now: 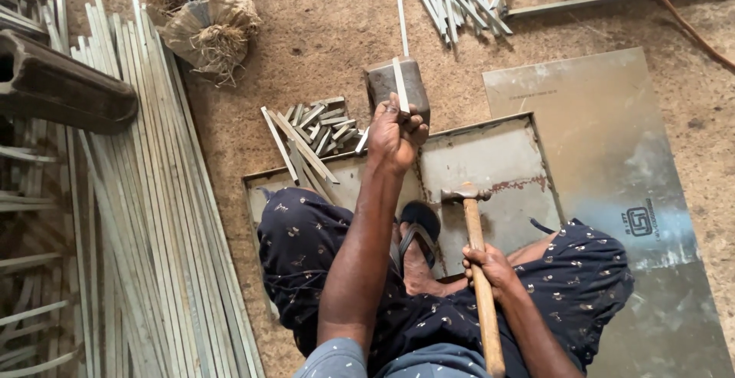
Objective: Hammering and shaping metal rods on a makeshift anvil on the floor.
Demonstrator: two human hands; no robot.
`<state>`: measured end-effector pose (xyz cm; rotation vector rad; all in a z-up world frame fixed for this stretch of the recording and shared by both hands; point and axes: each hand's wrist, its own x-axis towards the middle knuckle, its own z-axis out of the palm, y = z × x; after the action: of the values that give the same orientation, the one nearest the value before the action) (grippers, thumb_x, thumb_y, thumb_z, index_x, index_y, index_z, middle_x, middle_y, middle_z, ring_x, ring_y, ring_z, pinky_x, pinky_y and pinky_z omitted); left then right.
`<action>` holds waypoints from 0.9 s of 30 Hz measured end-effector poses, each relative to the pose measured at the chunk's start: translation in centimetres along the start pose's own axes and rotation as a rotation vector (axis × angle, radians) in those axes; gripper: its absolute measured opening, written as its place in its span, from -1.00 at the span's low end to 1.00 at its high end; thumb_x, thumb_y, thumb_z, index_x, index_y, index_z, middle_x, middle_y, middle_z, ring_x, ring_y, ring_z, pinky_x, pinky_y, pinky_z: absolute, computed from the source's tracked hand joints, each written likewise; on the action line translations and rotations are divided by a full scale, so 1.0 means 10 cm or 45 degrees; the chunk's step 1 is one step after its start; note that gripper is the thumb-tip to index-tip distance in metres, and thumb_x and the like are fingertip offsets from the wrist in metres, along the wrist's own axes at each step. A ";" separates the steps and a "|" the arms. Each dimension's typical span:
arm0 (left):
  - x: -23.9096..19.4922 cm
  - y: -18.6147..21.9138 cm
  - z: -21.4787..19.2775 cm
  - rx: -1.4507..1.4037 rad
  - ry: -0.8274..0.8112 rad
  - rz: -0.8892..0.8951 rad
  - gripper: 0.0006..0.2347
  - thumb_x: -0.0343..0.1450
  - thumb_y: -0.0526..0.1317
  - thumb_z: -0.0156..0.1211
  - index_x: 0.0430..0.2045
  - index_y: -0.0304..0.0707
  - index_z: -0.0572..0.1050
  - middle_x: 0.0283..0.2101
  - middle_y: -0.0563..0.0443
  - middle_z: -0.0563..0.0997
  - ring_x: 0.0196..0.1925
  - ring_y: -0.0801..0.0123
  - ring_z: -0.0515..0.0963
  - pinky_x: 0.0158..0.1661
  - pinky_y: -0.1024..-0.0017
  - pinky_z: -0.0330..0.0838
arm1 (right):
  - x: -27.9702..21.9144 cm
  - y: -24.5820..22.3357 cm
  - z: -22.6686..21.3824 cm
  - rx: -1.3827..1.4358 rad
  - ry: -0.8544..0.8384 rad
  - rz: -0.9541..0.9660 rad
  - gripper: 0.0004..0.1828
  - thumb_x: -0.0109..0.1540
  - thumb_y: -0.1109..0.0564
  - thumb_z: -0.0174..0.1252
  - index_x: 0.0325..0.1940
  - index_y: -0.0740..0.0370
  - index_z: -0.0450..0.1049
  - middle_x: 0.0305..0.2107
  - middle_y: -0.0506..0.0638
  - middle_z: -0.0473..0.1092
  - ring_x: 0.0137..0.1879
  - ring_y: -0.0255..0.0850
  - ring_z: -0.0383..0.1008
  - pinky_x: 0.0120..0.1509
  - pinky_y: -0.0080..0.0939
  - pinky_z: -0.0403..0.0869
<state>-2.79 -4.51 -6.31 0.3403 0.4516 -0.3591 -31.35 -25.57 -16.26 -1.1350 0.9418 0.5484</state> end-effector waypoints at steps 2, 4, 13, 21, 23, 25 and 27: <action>0.04 -0.02 -0.03 -0.012 0.001 0.009 -0.80 0.51 -0.04 0.13 -0.28 -0.11 0.32 -0.46 0.03 0.52 -0.54 0.35 0.54 -0.49 0.26 0.56 | 0.02 0.02 -0.01 0.001 0.000 0.002 -0.75 0.22 0.14 0.22 -0.09 0.20 0.34 -0.54 -0.02 0.39 -0.60 -0.27 0.39 -0.65 -0.25 0.39; 0.05 -0.03 -0.02 0.020 0.046 -0.006 -0.81 0.53 -0.04 0.08 -0.29 -0.11 0.31 -0.46 0.03 0.51 -0.55 0.34 0.52 -0.48 0.25 0.55 | 0.04 0.03 -0.03 0.032 -0.019 0.008 -0.73 0.22 0.14 0.22 -0.08 0.19 0.32 -0.53 -0.02 0.39 -0.59 -0.26 0.40 -0.65 -0.25 0.40; -0.36 0.04 0.02 0.299 0.139 -0.059 -0.83 0.58 -0.12 0.01 -0.28 -0.21 0.30 -0.47 -0.03 0.50 -0.54 0.28 0.53 -0.46 0.23 0.57 | -0.01 0.01 -0.02 0.094 -0.019 0.079 -0.72 0.21 0.13 0.21 -0.05 0.14 0.32 -0.53 -0.02 0.38 -0.59 -0.26 0.40 -0.63 -0.23 0.41; -0.12 -0.20 -0.79 1.205 0.263 0.008 -0.79 0.51 -0.07 0.03 -0.16 -0.21 0.38 -0.39 -0.09 0.63 -0.49 0.29 0.61 -0.54 0.30 0.45 | 0.09 0.07 -0.05 -0.102 -0.038 -0.115 -0.69 0.21 0.16 0.24 -0.05 0.24 0.31 -0.52 0.00 0.40 -0.58 -0.27 0.40 -0.61 -0.25 0.43; -0.02 -0.24 -0.85 1.385 0.295 0.129 -0.74 0.51 -0.03 0.11 -0.13 -0.22 0.39 -0.36 -0.13 0.65 -0.46 0.29 0.63 -0.51 0.30 0.48 | 0.06 0.05 -0.07 -0.207 -0.038 -0.205 -0.68 0.21 0.17 0.25 -0.05 0.29 0.30 -0.51 0.02 0.41 -0.57 -0.26 0.42 -0.59 -0.26 0.44; 0.23 -0.33 -1.03 2.040 0.460 0.620 -0.64 0.33 -0.01 0.38 -0.15 -0.20 0.46 -0.41 -0.11 0.68 -0.43 0.29 0.64 -0.47 0.34 0.45 | -0.01 -0.06 -0.03 -0.326 -0.116 -0.390 -0.63 0.22 0.16 0.27 -0.02 0.41 0.31 -0.51 0.04 0.41 -0.56 -0.25 0.43 -0.53 -0.30 0.47; 0.22 -0.40 -1.11 2.014 0.431 0.753 -0.72 0.40 -0.02 0.32 -0.19 -0.18 0.52 -0.42 -0.09 0.69 -0.46 0.31 0.62 -0.50 0.35 0.42 | -0.51 -0.42 0.28 -0.358 -0.102 -0.413 -0.60 0.20 0.15 0.27 0.01 0.39 0.31 -0.51 0.03 0.41 -0.55 -0.26 0.42 -0.52 -0.28 0.48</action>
<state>-6.58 -4.21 -17.64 2.0471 0.2858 0.0042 -29.73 -24.04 -9.40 -1.4744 0.6051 0.4650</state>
